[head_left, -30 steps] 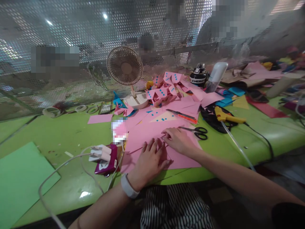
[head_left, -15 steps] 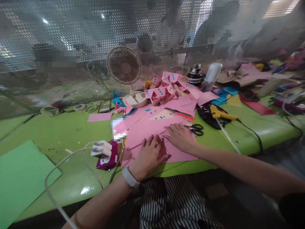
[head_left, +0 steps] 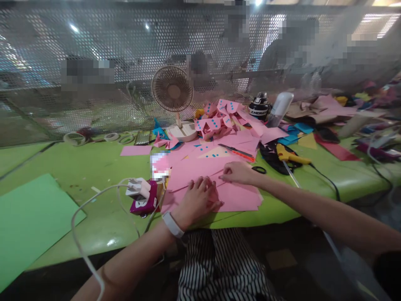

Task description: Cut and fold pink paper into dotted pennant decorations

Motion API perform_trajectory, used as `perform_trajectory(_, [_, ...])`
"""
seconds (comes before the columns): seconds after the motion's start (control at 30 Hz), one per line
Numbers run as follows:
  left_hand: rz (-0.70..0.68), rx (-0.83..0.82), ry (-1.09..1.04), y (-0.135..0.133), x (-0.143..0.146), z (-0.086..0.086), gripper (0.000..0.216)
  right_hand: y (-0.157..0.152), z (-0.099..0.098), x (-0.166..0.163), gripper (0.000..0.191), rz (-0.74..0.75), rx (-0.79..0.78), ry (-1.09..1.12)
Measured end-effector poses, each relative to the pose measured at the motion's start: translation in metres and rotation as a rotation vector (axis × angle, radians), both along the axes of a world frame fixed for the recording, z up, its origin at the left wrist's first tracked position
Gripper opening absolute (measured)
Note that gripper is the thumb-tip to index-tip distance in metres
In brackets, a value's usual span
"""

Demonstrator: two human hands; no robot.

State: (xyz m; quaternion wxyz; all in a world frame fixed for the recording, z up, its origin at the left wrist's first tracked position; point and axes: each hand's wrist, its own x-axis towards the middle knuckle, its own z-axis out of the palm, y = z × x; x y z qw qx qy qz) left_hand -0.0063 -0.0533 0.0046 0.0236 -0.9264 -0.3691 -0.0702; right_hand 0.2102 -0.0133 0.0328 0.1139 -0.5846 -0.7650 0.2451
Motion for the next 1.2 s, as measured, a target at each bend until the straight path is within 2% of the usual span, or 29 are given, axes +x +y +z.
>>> perform_trajectory(0.1, [0.001,-0.015,-0.003,-0.001,0.000,0.001,0.063,0.016,-0.003,-0.002,0.040,0.101,-0.400,0.102])
perform_trajectory(0.2, [0.015,-0.041,0.004,-0.002,0.001,0.002,0.064,0.028,-0.010,0.001,0.043,0.100,-0.529,0.132])
perform_trajectory(0.27, [0.023,-0.054,0.008,-0.001,0.001,0.007,0.065,0.033,-0.011,0.003,0.043,0.119,-0.557,0.127])
perform_trajectory(0.37, [-0.002,-0.091,0.006,0.005,0.002,0.023,0.062,0.038,-0.010,0.005,0.039,0.145,-0.592,0.100])
perform_trajectory(0.43, [-0.061,-0.165,-0.015,0.016,0.003,0.037,0.050,0.040,-0.010,0.005,0.033,0.156,-0.609,0.088])
perform_trajectory(0.47, [-0.014,-0.179,-0.052,0.022,0.004,0.044,0.048,0.041,-0.010,0.005,0.030,0.158,-0.614,0.087])
perform_trajectory(0.53, [0.163,-0.207,-0.104,0.036,0.007,0.052,0.049,0.043,-0.011,0.005,0.026,0.161,-0.618,0.088])
perform_trajectory(0.57, [0.215,-0.292,-0.113,0.042,0.009,0.054,0.050,0.043,-0.011,0.004,0.025,0.164,-0.621,0.088])
perform_trajectory(0.7, [0.271,-0.886,-0.154,0.059,0.019,0.047,0.054,0.044,-0.011,0.004,0.026,0.172,-0.631,0.080])
perform_trajectory(0.77, [0.299,-1.021,-0.160,0.063,0.023,0.042,0.050,0.044,-0.010,0.003,0.027,0.169,-0.635,0.072])
perform_trajectory(0.97, [0.311,-1.129,-0.183,0.068,0.025,0.032,0.037,0.042,-0.009,0.002,0.032,0.170,-0.635,0.070])
perform_trajectory(1.2, [0.321,-1.124,-0.166,0.067,0.019,0.033,0.034,0.043,-0.010,0.003,0.039,0.177,-0.621,0.061])
